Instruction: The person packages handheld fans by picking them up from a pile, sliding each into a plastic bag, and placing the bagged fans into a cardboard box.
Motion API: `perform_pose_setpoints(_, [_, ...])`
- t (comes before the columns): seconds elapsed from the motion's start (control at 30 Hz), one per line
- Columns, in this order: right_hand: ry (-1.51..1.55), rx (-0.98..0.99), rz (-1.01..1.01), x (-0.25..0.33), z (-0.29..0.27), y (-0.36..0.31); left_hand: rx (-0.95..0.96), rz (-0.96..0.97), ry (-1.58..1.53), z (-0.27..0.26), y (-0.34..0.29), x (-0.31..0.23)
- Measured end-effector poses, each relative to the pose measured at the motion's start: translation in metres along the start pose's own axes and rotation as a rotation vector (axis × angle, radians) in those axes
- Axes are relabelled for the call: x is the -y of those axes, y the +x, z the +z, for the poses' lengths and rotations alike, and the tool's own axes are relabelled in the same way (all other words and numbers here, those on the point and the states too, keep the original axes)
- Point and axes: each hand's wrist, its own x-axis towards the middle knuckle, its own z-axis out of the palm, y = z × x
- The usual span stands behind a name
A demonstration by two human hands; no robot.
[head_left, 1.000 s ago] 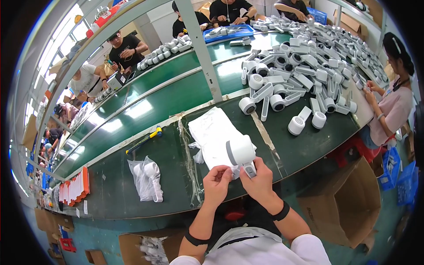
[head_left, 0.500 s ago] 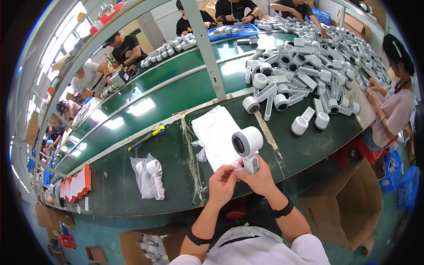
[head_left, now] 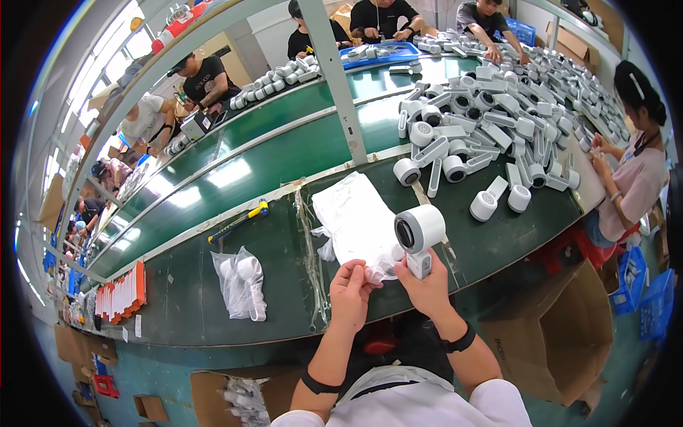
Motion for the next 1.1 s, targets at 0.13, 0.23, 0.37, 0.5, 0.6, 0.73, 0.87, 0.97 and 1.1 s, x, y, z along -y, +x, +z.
perform_pose_setpoints(0.13, [-0.065, -0.023, -0.023, 0.004, 0.002, -0.004, -0.003, 0.031, 0.346, -0.002, -0.001, -0.002])
perform_pose_setpoints(0.23, [-0.159, -0.114, -0.103, -0.001, 0.001, -0.007, -0.040, 0.124, 0.538, 0.002, 0.002, -0.003])
perform_pose_setpoints(0.37, [-0.269, -0.191, -0.176, -0.006, -0.005, -0.013, -0.074, 0.068, 0.142, 0.001, 0.007, -0.011])
perform_pose_setpoints(0.5, [-0.318, -0.133, -0.215, -0.011, -0.023, -0.024, -0.109, 0.141, 0.376, 0.010, 0.007, -0.004])
perform_pose_setpoints(0.6, [-0.328, -0.068, -0.329, 0.004, -0.053, -0.038, -0.059, 0.165, 0.564, 0.017, 0.007, -0.003])
perform_pose_setpoints(0.73, [-0.348, 0.497, -0.055, 0.034, -0.093, -0.050, 0.057, 0.234, 0.595, 0.015, 0.012, 0.000])
perform_pose_setpoints(0.87, [-0.606, 0.659, 0.060, 0.051, -0.090, -0.041, 0.092, 0.223, 0.623, 0.014, 0.015, -0.001])
perform_pose_setpoints(0.97, [-0.620, 0.781, 0.120, 0.050, -0.084, -0.029, 0.137, 0.157, 0.634, 0.017, 0.013, -0.007])
perform_pose_setpoints(1.1, [-0.716, 0.835, 0.145, 0.049, -0.074, -0.013, 0.222, 0.124, 0.747, 0.008, 0.013, -0.020])
